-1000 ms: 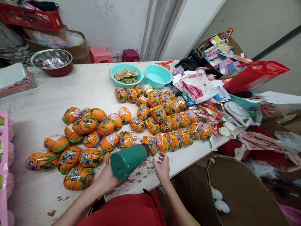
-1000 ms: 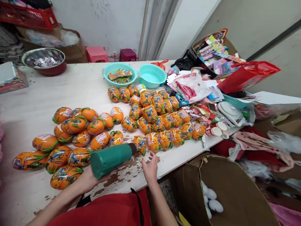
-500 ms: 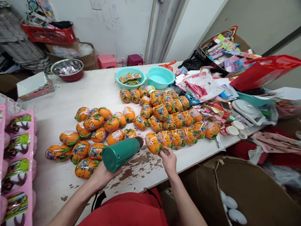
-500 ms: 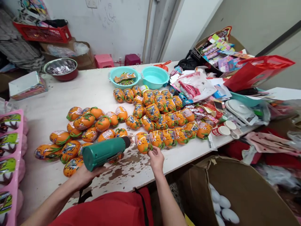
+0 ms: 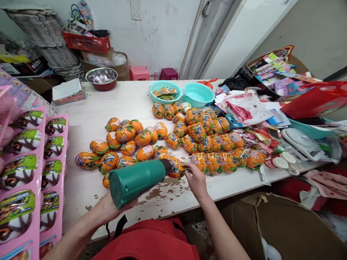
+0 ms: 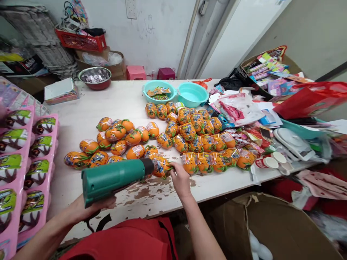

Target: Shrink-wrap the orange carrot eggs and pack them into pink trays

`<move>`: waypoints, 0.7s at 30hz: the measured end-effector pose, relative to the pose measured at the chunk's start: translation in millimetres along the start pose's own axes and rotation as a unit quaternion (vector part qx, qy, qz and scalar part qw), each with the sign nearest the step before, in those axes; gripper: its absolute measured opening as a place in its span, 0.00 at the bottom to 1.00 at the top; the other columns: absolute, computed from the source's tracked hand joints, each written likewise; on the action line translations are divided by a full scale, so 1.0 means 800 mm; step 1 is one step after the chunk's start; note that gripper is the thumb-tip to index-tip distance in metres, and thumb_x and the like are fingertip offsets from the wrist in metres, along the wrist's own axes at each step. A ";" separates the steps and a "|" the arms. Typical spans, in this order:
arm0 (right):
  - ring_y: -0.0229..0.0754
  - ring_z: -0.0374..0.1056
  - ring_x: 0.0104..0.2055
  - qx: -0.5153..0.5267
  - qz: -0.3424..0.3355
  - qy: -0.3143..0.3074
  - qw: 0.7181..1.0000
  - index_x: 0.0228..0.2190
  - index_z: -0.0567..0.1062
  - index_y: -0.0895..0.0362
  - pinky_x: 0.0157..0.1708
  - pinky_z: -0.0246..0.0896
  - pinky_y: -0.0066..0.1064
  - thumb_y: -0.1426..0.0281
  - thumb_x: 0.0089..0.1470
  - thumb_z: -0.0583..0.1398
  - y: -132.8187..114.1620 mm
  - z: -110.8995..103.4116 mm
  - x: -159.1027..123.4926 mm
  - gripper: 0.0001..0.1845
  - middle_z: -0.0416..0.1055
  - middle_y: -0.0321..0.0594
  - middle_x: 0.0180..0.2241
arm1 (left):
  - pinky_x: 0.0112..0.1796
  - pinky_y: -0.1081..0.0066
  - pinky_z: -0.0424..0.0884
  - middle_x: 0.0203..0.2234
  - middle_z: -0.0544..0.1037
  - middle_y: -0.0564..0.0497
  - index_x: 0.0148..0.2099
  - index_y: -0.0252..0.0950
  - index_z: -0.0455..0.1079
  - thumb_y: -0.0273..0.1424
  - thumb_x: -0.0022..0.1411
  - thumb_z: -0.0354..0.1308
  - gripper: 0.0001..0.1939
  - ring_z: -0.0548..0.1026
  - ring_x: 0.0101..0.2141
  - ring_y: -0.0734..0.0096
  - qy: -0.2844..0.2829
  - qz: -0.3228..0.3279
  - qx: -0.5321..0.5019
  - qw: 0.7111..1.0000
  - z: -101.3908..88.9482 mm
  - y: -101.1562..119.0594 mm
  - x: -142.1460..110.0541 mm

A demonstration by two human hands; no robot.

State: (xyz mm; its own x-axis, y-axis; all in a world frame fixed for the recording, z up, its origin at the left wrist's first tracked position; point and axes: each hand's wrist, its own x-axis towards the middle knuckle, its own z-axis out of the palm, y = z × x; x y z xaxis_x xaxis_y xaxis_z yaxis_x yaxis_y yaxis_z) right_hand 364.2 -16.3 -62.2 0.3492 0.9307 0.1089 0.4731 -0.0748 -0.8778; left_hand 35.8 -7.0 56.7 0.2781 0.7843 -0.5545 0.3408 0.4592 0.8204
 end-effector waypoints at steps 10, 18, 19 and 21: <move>0.48 0.76 0.42 0.131 0.066 -0.031 0.989 0.37 0.78 0.53 0.49 0.70 0.44 0.62 0.46 0.64 -0.001 0.004 0.031 0.14 0.80 0.42 0.38 | 0.27 0.71 0.65 0.23 0.71 0.53 0.31 0.34 0.72 0.42 0.47 0.67 0.16 0.65 0.25 0.72 -0.024 -0.064 -0.065 0.996 -0.032 -0.041 -0.019; 0.49 0.75 0.40 0.194 0.147 -0.065 0.968 0.32 0.76 0.55 0.40 0.72 0.40 0.62 0.38 0.66 0.020 0.039 0.049 0.16 0.80 0.42 0.35 | 0.29 0.69 0.69 0.21 0.70 0.53 0.33 0.35 0.72 0.46 0.46 0.68 0.20 0.68 0.25 0.69 0.050 -0.053 -0.093 0.993 -0.018 -0.041 -0.007; 0.49 0.75 0.39 0.193 0.153 -0.053 0.968 0.32 0.76 0.55 0.39 0.72 0.39 0.63 0.37 0.66 0.020 0.042 0.052 0.16 0.80 0.43 0.34 | 0.29 0.69 0.68 0.21 0.70 0.53 0.29 0.36 0.71 0.47 0.45 0.68 0.20 0.68 0.25 0.68 0.048 -0.066 -0.075 0.994 -0.017 -0.044 -0.008; 0.49 0.75 0.37 0.183 0.158 -0.044 0.969 0.32 0.76 0.55 0.37 0.72 0.38 0.63 0.37 0.66 0.018 0.051 0.057 0.16 0.80 0.43 0.34 | 0.30 0.69 0.68 0.22 0.72 0.51 0.26 0.36 0.70 0.48 0.45 0.67 0.20 0.69 0.26 0.67 0.031 -0.078 -0.049 0.995 -0.014 -0.050 -0.010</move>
State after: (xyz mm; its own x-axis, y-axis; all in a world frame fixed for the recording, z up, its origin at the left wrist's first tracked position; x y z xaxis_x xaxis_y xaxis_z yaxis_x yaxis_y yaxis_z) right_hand 353.7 40.2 -88.9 0.3514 0.9104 -0.2181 0.0298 -0.2437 -0.9694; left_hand 9.7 -27.0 29.9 0.1711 0.7237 -0.6686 0.2858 0.6130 0.7366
